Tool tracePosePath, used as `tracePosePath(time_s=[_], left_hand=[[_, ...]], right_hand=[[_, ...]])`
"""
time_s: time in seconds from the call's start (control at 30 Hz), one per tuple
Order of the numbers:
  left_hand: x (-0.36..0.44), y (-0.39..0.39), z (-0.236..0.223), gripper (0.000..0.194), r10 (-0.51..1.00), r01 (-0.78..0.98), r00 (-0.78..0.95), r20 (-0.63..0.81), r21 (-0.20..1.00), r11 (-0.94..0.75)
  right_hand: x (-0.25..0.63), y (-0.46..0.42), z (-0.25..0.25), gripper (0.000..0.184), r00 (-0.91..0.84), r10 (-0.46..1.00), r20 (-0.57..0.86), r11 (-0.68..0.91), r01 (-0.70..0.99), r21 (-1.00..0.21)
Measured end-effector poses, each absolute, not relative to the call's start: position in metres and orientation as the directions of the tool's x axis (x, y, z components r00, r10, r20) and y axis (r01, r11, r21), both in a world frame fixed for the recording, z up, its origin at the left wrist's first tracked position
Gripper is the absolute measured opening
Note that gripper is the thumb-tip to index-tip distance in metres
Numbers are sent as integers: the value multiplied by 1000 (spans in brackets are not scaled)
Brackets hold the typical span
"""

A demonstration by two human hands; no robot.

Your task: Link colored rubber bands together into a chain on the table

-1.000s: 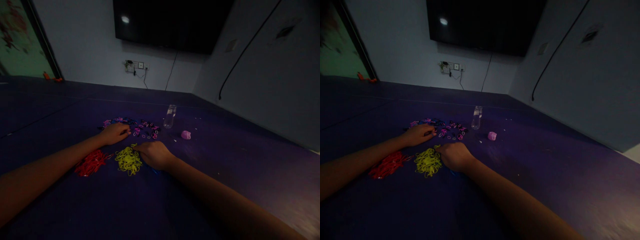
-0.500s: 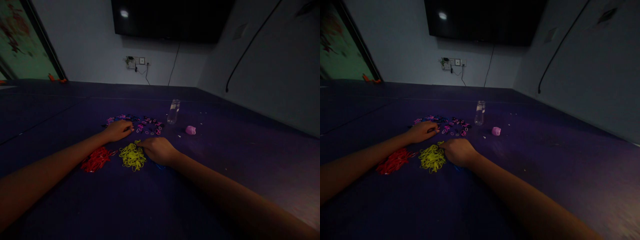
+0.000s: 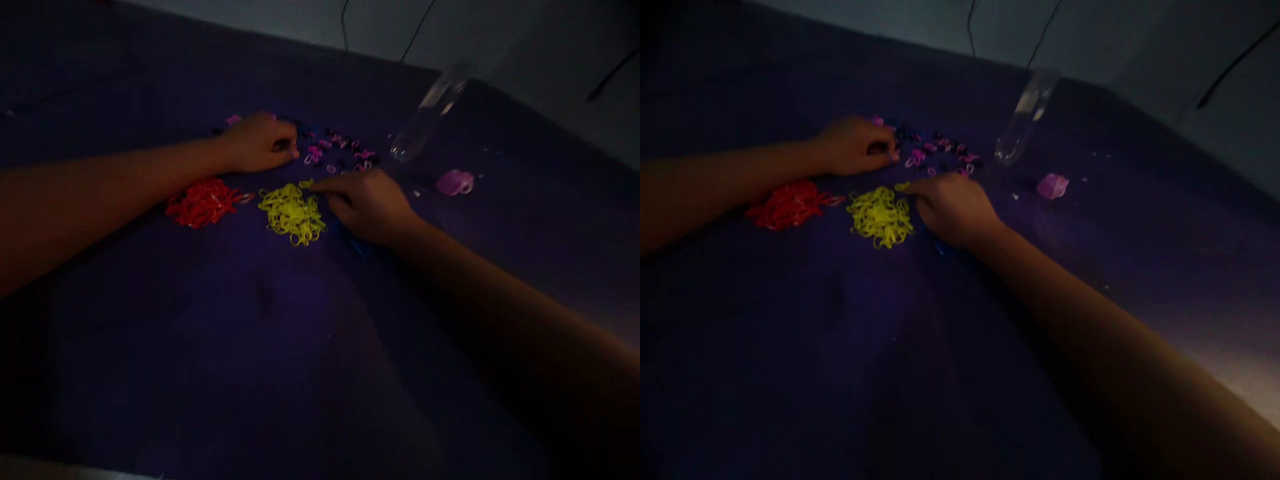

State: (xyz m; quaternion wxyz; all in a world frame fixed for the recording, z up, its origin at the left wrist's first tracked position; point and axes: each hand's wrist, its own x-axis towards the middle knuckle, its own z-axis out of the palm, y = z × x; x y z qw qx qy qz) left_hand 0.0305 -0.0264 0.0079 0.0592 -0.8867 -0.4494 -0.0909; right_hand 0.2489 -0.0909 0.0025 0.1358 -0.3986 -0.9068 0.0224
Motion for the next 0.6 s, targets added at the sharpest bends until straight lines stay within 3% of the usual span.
tracePosePath(time_s=[0.2, 0.3, 0.43, 0.6], left_hand=[[30, -14, 20, 79, 743, 775, 617, 259, -37, -631], [29, -16, 14, 67, 728, 758, 633, 264, -19, -652], [29, -20, 2, 34, 770, 793, 591, 241, -1, -609], [26, -17, 0, 22, 734, 764, 606, 307, 34, -645]], right_hand=[[243, -85, 20, 37, -633, 731, 255, 671, 734, -103], [244, -90, 16, 38, -606, 770, 200, 634, 764, -124], [248, -94, 4, 37, -640, 743, 195, 669, 723, -173], [249, -92, 2, 37, -653, 729, 206, 685, 703, -194]])
